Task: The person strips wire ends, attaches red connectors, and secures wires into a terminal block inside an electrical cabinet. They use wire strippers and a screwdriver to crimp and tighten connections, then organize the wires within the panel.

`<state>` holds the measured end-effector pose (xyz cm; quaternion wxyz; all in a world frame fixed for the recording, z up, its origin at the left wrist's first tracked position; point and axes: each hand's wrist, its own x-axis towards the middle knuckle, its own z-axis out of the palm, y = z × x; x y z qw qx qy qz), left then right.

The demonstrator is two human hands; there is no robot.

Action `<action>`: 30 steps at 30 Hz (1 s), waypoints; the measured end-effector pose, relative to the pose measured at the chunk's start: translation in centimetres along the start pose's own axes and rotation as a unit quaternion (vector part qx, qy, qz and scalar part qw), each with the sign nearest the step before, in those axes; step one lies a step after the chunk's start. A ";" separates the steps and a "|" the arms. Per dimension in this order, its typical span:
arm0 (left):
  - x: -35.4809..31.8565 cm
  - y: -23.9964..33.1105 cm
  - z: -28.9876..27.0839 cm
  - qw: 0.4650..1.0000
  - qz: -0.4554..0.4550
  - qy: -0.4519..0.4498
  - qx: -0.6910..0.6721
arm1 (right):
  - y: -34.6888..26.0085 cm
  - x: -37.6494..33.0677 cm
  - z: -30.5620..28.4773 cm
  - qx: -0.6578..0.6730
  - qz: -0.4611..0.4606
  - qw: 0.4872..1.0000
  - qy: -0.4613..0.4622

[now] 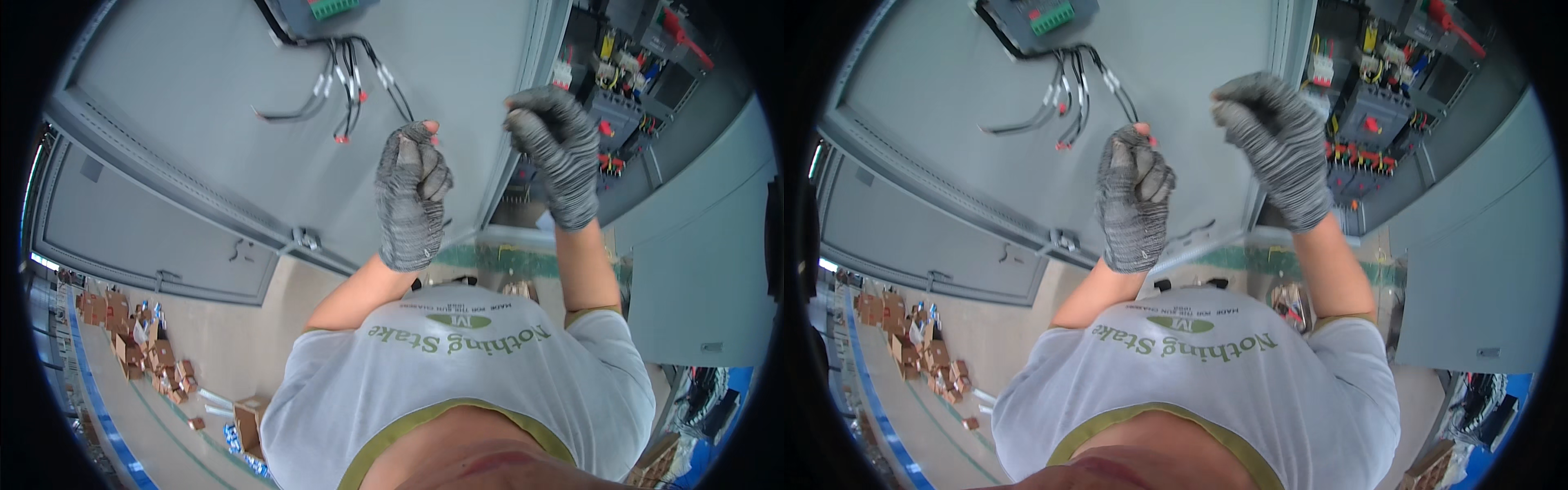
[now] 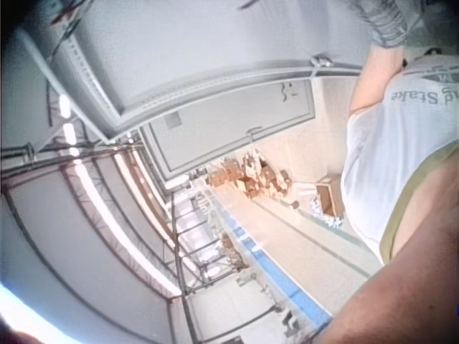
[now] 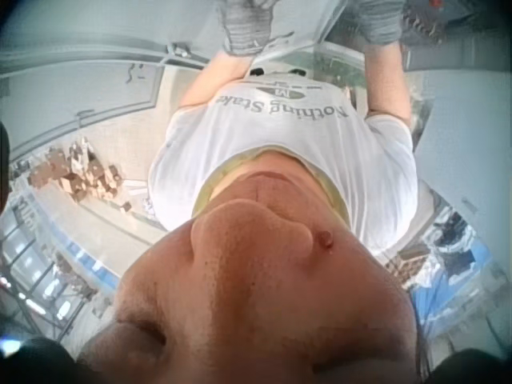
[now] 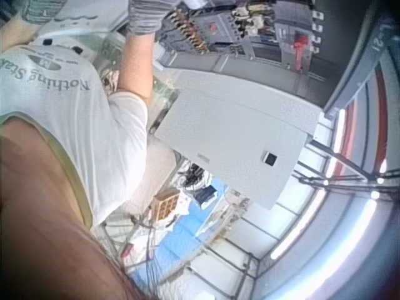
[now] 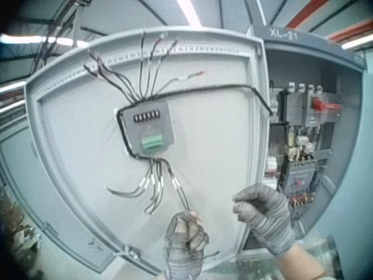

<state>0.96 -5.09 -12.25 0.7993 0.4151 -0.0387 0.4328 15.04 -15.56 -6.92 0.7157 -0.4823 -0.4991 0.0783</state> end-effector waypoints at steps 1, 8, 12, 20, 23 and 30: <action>-0.9 -0.9 -1.1 0.992 -0.054 -0.009 -0.114 | 0.9 -1.6 0.6 -0.027 0.044 0.999 -0.013; -5.0 -2.6 -4.4 0.912 -0.163 0.150 -0.346 | 6.4 -8.3 3.8 -0.122 0.047 0.989 -0.072; -5.0 -2.4 -4.2 0.919 -0.148 0.132 -0.341 | 7.1 -8.9 5.3 -0.183 0.010 0.975 -0.126; -5.3 -0.9 -5.1 0.930 -0.116 0.072 -0.340 | 6.6 -9.5 7.2 -0.169 0.057 0.977 -0.115; -5.6 -0.2 -5.3 0.923 -0.122 0.063 -0.360 | 6.1 -9.5 7.9 -0.192 0.050 0.972 -0.127; -5.7 1.4 -6.3 0.922 -0.131 0.045 -0.362 | 5.7 -9.4 10.0 -0.239 0.016 0.959 -0.153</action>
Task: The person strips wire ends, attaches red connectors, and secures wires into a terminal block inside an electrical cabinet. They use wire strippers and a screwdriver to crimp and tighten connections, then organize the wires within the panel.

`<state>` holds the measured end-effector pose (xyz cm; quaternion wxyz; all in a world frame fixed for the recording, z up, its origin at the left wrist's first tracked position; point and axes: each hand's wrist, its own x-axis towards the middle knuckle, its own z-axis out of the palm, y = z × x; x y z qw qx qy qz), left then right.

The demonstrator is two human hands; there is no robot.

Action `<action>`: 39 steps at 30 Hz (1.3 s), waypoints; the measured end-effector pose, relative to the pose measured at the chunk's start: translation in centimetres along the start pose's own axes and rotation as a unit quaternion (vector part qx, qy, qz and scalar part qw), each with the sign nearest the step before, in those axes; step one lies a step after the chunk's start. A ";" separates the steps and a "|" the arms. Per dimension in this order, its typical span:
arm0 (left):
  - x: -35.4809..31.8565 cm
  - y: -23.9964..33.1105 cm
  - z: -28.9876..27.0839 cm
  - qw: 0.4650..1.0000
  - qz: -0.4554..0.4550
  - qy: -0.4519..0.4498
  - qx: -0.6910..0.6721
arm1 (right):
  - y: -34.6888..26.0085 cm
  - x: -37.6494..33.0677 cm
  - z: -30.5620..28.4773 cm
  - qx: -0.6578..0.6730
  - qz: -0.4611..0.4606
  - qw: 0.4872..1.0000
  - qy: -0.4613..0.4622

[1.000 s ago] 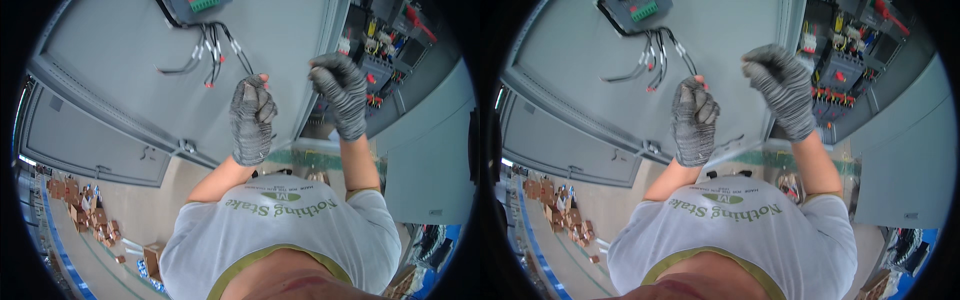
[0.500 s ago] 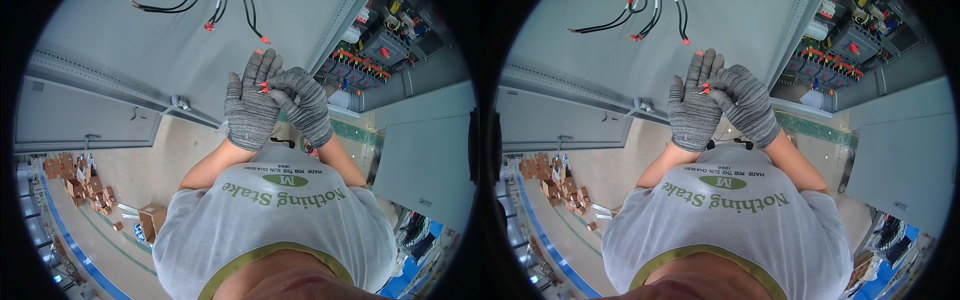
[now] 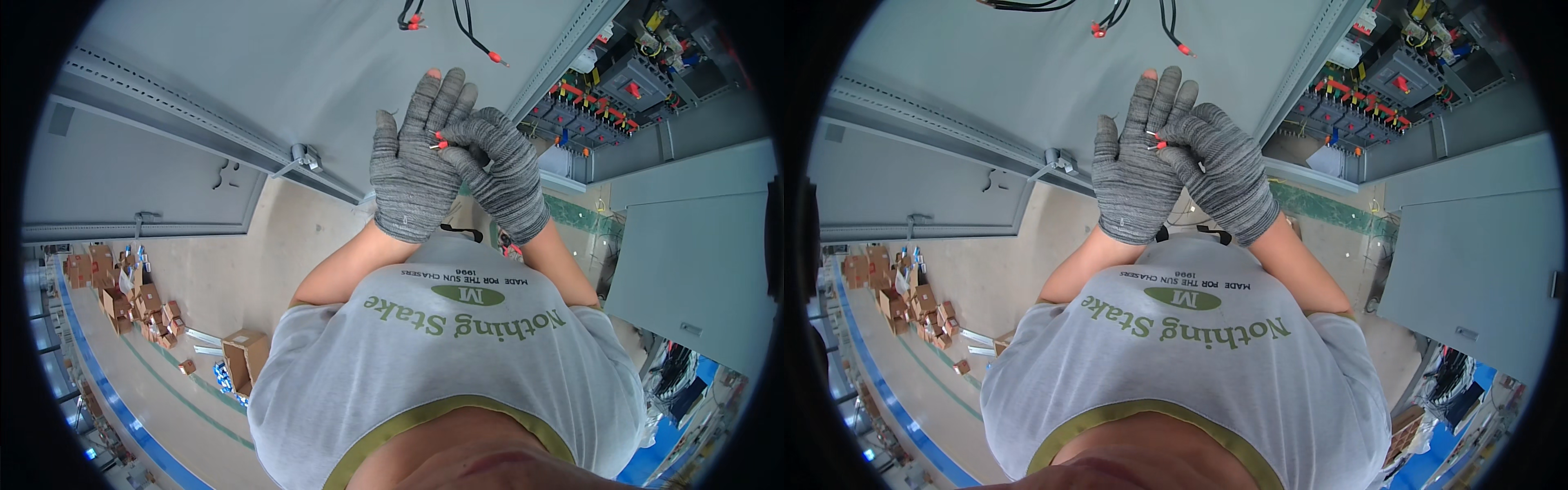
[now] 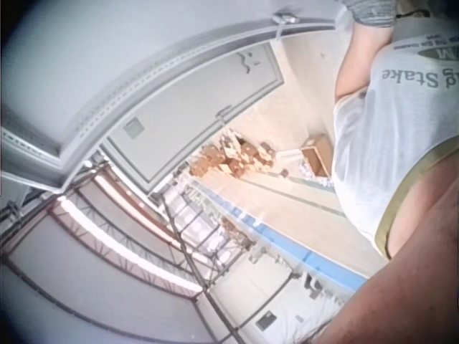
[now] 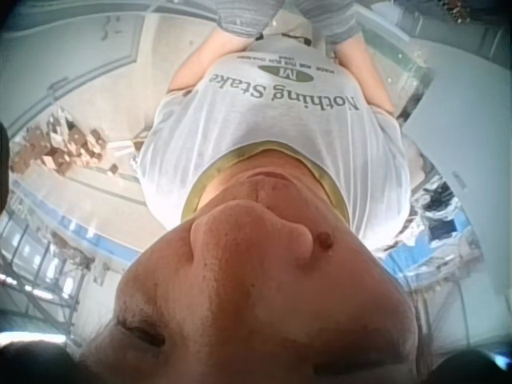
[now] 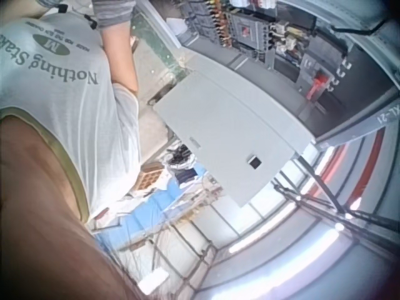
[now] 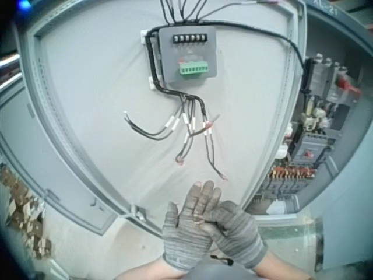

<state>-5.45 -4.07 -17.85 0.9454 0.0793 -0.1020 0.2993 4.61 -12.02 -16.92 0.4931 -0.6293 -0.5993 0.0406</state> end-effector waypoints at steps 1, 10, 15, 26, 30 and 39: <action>-0.1 0.2 0.1 1.000 -0.001 0.000 0.010 | -0.2 0.1 0.2 -0.010 0.000 1.000 0.000; -0.5 1.6 0.2 0.999 -0.002 0.002 0.054 | -1.2 0.8 2.0 -0.080 -0.047 0.995 0.038; -1.1 2.6 0.3 0.999 -0.006 0.000 0.051 | -1.7 0.8 2.6 -0.053 -0.030 0.997 0.038; -1.4 7.0 -1.2 0.978 -0.007 0.053 0.203 | -3.4 0.4 2.7 0.268 0.129 0.955 0.018; 0.2 8.4 4.7 0.837 0.206 0.089 0.500 | -5.9 0.9 0.3 0.311 0.059 0.946 0.072; 5.4 10.4 9.6 0.744 0.239 -0.061 0.621 | -13.2 4.2 -5.7 0.296 -0.070 0.942 0.139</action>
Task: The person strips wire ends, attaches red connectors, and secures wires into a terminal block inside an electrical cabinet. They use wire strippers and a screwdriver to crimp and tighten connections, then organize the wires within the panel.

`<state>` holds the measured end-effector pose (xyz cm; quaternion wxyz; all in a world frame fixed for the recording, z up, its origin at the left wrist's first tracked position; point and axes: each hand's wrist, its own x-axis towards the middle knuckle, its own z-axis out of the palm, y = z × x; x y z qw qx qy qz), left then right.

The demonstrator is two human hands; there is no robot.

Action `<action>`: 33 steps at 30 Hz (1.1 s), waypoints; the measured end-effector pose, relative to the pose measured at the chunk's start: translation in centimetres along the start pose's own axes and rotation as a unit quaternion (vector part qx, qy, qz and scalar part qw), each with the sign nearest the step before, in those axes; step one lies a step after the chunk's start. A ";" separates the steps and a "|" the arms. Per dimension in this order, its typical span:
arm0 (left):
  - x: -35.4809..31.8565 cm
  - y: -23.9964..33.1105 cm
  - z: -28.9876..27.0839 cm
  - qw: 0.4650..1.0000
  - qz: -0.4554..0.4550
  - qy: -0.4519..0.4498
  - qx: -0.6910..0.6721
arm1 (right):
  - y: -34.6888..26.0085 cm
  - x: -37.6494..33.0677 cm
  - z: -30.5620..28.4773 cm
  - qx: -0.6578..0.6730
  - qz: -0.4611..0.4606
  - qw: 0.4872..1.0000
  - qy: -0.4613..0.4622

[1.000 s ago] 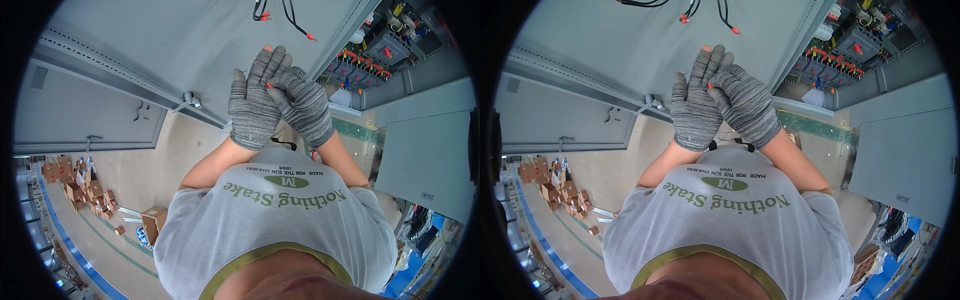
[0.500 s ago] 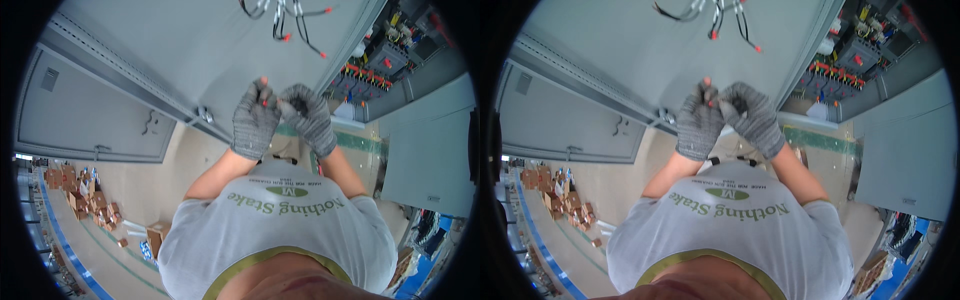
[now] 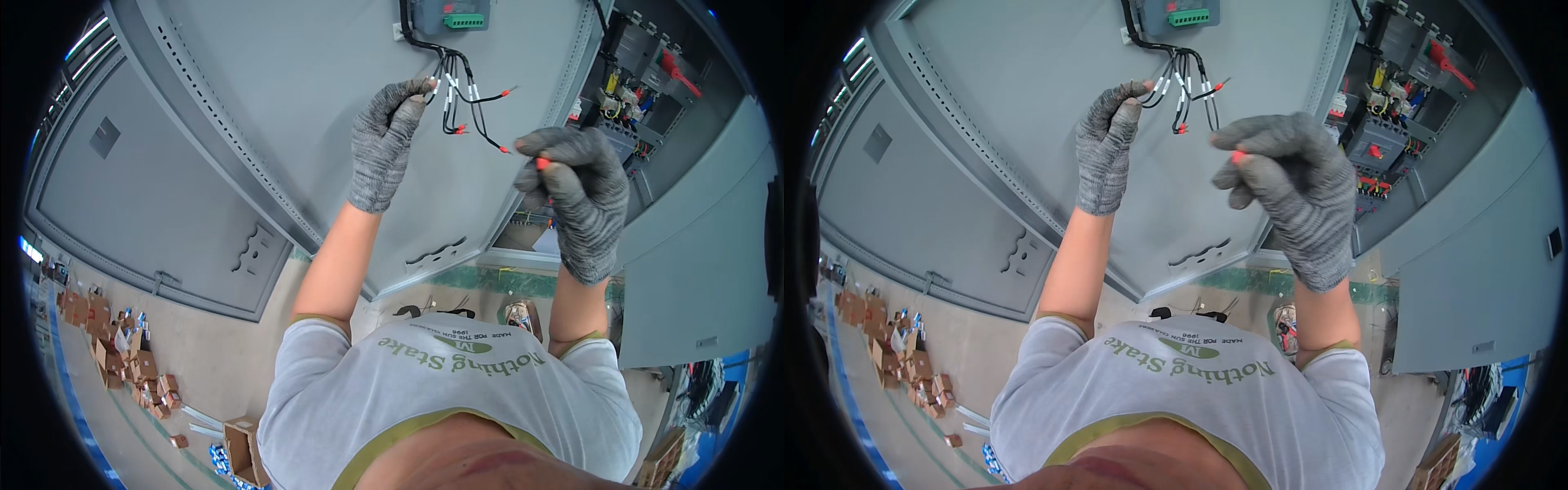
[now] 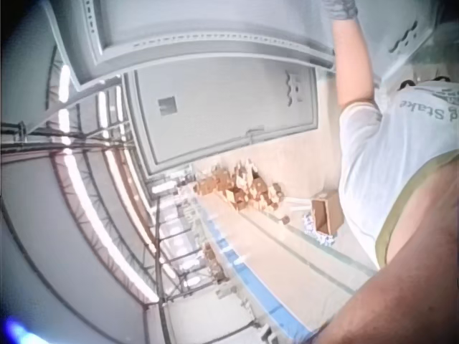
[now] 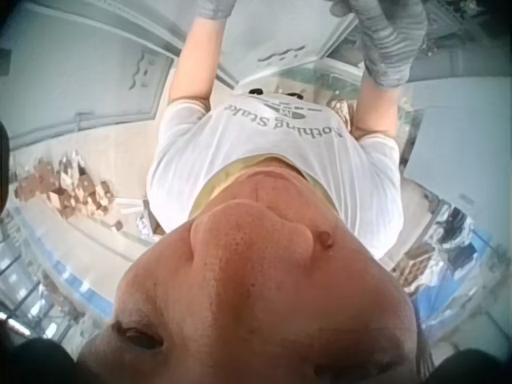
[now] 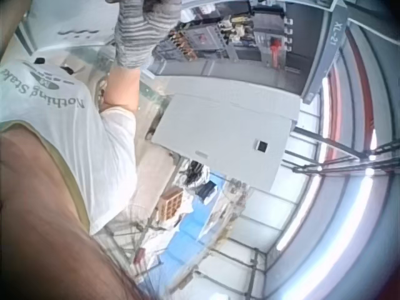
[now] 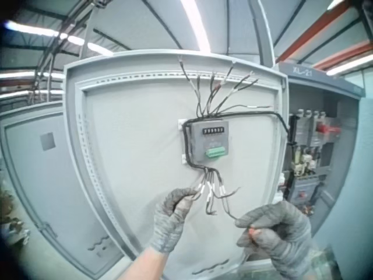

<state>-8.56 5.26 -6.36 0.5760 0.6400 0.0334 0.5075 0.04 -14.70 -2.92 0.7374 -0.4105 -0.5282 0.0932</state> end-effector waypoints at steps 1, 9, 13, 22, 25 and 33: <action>0.3 0.0 0.2 1.000 0.004 -0.008 -0.021 | -0.1 0.3 0.4 0.001 -0.001 1.000 -0.029; 3.8 0.5 2.8 0.993 0.037 -0.101 -0.038 | 0.0 5.9 -0.4 -0.167 0.032 0.985 -0.021; 3.6 1.3 4.4 0.991 0.047 -0.097 0.075 | 1.6 7.3 -0.5 -0.232 0.004 0.973 0.005; 3.8 0.2 4.7 0.979 0.140 -0.114 0.094 | 2.4 7.5 -0.6 -0.245 0.053 0.967 0.038; 3.6 0.3 4.6 0.988 0.109 -0.110 0.029 | 2.8 7.6 -0.4 -0.219 0.049 0.974 0.044; 3.9 0.2 3.6 0.984 0.114 -0.125 0.059 | 3.0 7.7 0.1 -0.166 0.080 0.981 0.057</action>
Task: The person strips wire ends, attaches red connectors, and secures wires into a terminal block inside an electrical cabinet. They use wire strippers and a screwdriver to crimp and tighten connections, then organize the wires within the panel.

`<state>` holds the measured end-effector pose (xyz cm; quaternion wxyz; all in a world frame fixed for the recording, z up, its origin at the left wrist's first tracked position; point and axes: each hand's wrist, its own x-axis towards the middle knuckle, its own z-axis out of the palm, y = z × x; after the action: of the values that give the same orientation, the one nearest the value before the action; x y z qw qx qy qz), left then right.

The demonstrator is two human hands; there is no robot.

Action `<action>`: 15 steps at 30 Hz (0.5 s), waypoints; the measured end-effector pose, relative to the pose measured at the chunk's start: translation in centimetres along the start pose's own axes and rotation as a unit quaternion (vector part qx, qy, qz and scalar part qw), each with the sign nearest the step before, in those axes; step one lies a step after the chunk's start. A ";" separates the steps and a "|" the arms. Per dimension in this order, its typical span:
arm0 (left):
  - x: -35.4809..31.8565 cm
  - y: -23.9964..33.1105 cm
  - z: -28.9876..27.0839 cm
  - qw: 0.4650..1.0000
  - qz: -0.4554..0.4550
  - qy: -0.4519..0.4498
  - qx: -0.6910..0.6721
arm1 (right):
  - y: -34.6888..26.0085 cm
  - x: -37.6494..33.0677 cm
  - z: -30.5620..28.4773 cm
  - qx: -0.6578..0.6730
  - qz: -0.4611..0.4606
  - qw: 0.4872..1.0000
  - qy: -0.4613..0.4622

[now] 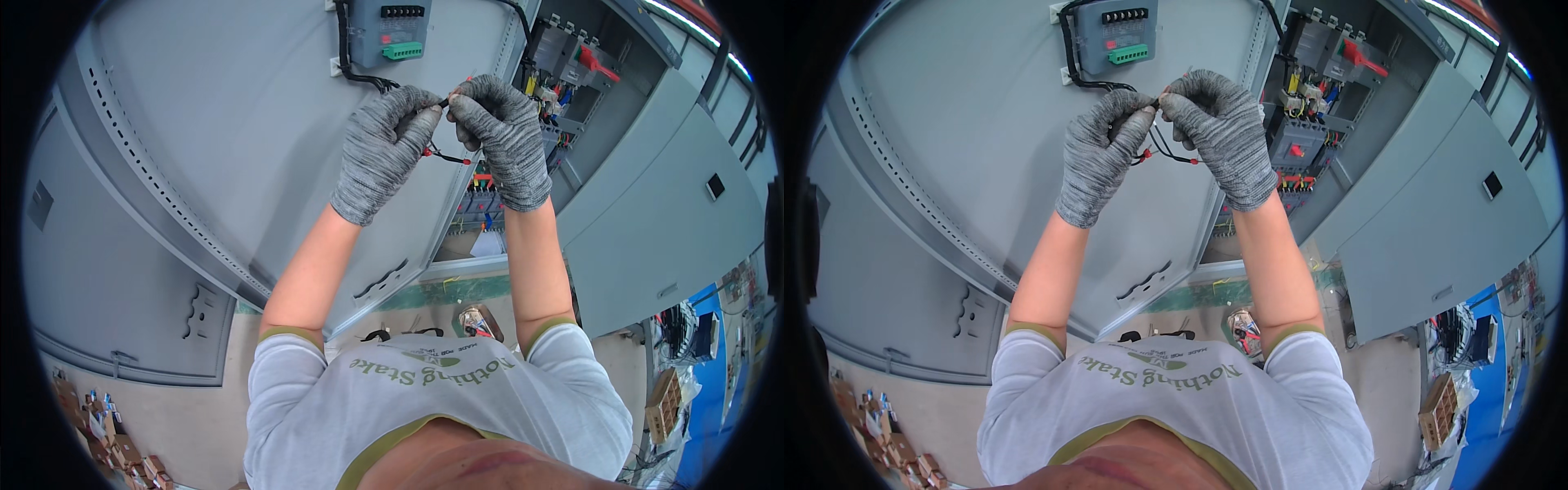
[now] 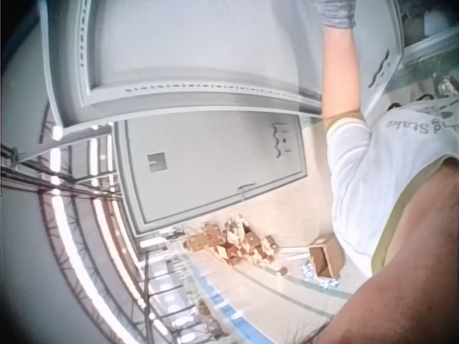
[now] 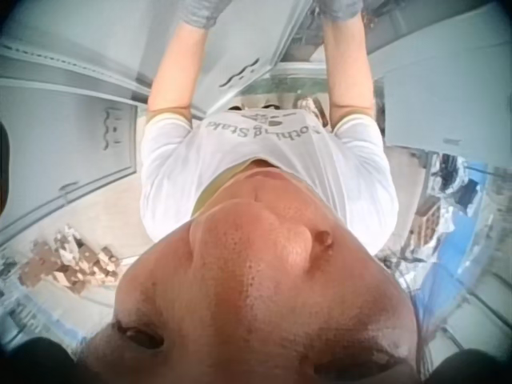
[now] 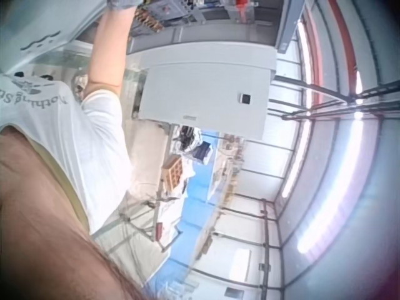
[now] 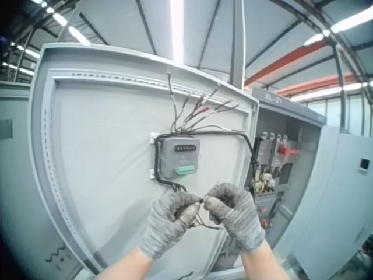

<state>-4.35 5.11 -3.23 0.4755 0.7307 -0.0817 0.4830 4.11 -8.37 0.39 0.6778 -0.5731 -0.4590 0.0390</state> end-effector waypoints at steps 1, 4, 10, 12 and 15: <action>0.0 0.1 0.0 1.000 -0.001 -0.002 -0.002 | 0.1 0.1 -0.1 0.003 0.005 1.000 -0.002; -0.1 0.3 -0.1 1.000 0.002 -0.011 0.002 | 0.1 0.1 -0.1 -0.006 0.005 1.000 -0.005; 0.3 0.5 -0.7 0.999 0.019 -0.025 0.020 | -0.2 0.3 -0.1 -0.012 0.002 1.000 -0.021; 0.3 0.4 -0.8 0.999 0.015 -0.034 0.022 | -0.4 0.6 -0.2 -0.026 -0.001 0.999 -0.020; 0.4 0.5 -1.1 0.999 -0.003 -0.048 -0.002 | -0.3 0.8 -0.2 -0.030 -0.022 0.999 -0.023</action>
<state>-5.15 5.86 -2.50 0.4741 0.7521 -0.1030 0.4460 4.56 -8.15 1.06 0.6499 -0.5820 -0.4882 0.0236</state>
